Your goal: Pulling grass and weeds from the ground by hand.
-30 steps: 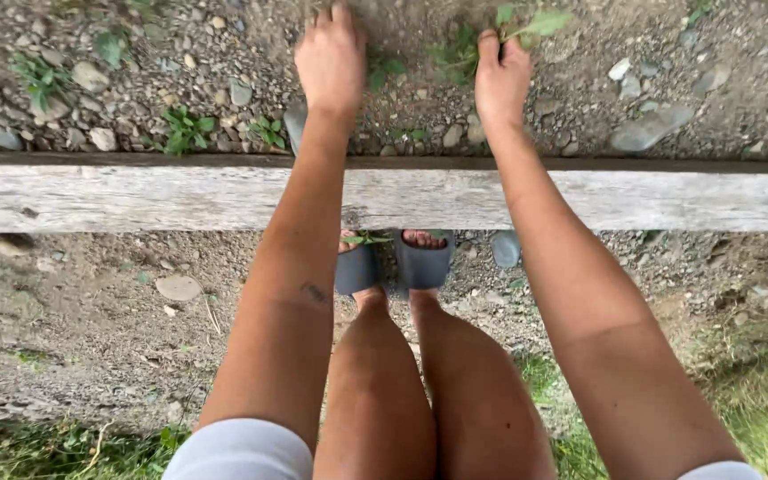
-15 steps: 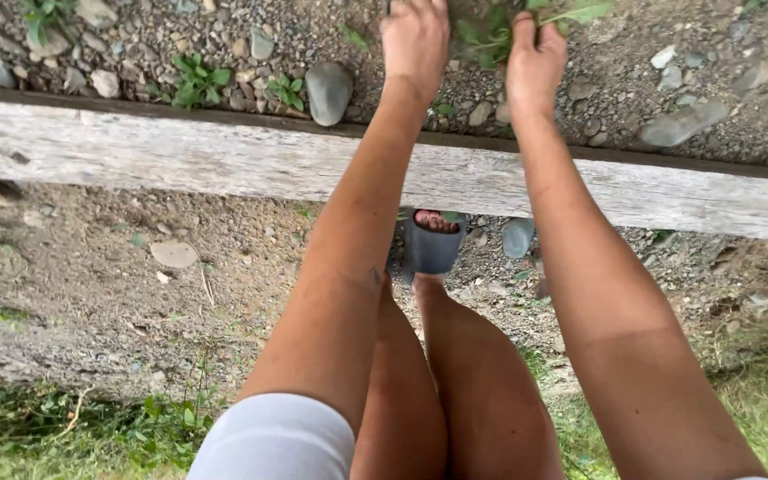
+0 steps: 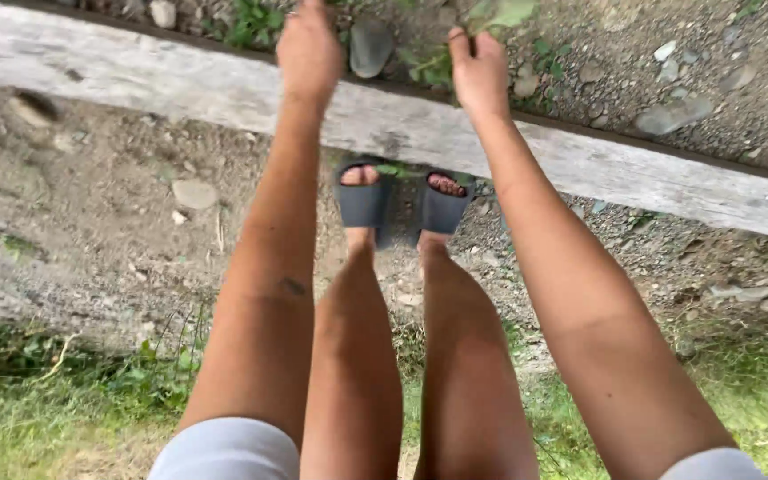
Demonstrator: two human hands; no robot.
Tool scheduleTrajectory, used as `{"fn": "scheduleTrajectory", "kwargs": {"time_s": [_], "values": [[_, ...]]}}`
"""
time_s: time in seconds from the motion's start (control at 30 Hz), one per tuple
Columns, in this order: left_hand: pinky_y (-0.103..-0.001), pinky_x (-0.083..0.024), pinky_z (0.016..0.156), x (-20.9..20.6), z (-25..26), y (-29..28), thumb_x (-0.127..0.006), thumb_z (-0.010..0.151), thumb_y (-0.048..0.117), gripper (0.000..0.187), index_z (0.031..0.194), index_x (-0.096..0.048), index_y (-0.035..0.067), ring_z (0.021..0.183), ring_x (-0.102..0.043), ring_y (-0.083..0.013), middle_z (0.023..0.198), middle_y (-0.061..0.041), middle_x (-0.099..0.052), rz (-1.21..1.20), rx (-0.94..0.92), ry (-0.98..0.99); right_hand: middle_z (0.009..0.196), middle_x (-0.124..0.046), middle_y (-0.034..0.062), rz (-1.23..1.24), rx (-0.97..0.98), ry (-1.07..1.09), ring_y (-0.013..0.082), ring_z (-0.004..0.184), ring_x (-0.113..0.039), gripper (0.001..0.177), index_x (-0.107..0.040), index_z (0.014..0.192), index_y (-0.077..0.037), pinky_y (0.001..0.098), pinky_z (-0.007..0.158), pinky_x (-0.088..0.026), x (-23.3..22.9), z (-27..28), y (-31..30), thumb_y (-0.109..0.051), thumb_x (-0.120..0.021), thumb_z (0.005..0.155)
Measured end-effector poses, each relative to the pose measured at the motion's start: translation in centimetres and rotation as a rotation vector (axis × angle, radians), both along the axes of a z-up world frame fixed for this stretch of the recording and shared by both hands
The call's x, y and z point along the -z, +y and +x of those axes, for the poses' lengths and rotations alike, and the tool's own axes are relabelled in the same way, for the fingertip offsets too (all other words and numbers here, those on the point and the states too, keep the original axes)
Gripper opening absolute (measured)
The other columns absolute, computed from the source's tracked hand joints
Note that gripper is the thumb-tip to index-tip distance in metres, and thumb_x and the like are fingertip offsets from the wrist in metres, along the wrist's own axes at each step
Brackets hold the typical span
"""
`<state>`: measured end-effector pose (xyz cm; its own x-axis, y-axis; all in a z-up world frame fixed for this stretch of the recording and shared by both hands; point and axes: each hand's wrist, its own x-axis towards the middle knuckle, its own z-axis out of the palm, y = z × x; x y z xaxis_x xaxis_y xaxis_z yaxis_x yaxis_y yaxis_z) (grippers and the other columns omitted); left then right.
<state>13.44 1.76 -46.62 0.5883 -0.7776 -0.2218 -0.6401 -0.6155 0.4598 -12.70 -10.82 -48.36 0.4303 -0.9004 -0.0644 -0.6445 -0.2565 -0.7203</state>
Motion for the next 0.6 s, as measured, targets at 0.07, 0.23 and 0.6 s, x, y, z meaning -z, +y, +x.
{"fn": "scheduleTrajectory", "kwargs": {"time_s": [0.07, 0.23, 0.6], "values": [[-0.054, -0.054, 0.08, -2.6, 3.4, 3.1, -0.053, 0.1, 0.01, 0.014, 0.111, -0.058, 0.002, 0.093, -0.067, -0.046, 0.101, -0.024, -0.071, -0.008, 0.0, -0.03, 0.073, -0.065, 0.0078, 0.235, 0.005, 0.017, 0.024, 0.066, -0.06, 0.031, -0.069, 0.088, -0.004, 0.0394, 0.06, -0.045, -5.3, 4.5, 1.4, -0.028, -0.069, 0.108], [-0.054, -0.051, 0.088, -2.1, 10.5, 5.3, -0.062, 0.101, 0.018, 0.025, 0.116, -0.057, -0.002, 0.105, -0.062, -0.0458, 0.108, -0.025, -0.068, 0.04, 0.031, -0.129, 0.079, -0.071, 0.0144, 0.112, -0.257, -0.092, 0.0374, 0.075, -0.069, 0.018, -0.078, 0.104, -0.006, 0.0483, 0.064, -0.054, -5.5, 13.4, 3.4, -0.02, -0.066, 0.1], [-0.048, -0.052, 0.092, 3.3, 10.8, 4.5, -0.065, 0.093, 0.017, 0.036, 0.129, -0.056, 0.017, 0.114, -0.061, -0.0312, 0.117, -0.013, -0.067, 0.388, 0.372, -0.434, 0.121, -0.067, 0.0112, -0.244, -0.547, 0.381, 0.034, 0.121, -0.057, 0.042, -0.073, 0.123, -0.006, 0.0495, 0.105, -0.048, 1.2, 17.0, 7.1, -0.015, -0.087, 0.085]]}}
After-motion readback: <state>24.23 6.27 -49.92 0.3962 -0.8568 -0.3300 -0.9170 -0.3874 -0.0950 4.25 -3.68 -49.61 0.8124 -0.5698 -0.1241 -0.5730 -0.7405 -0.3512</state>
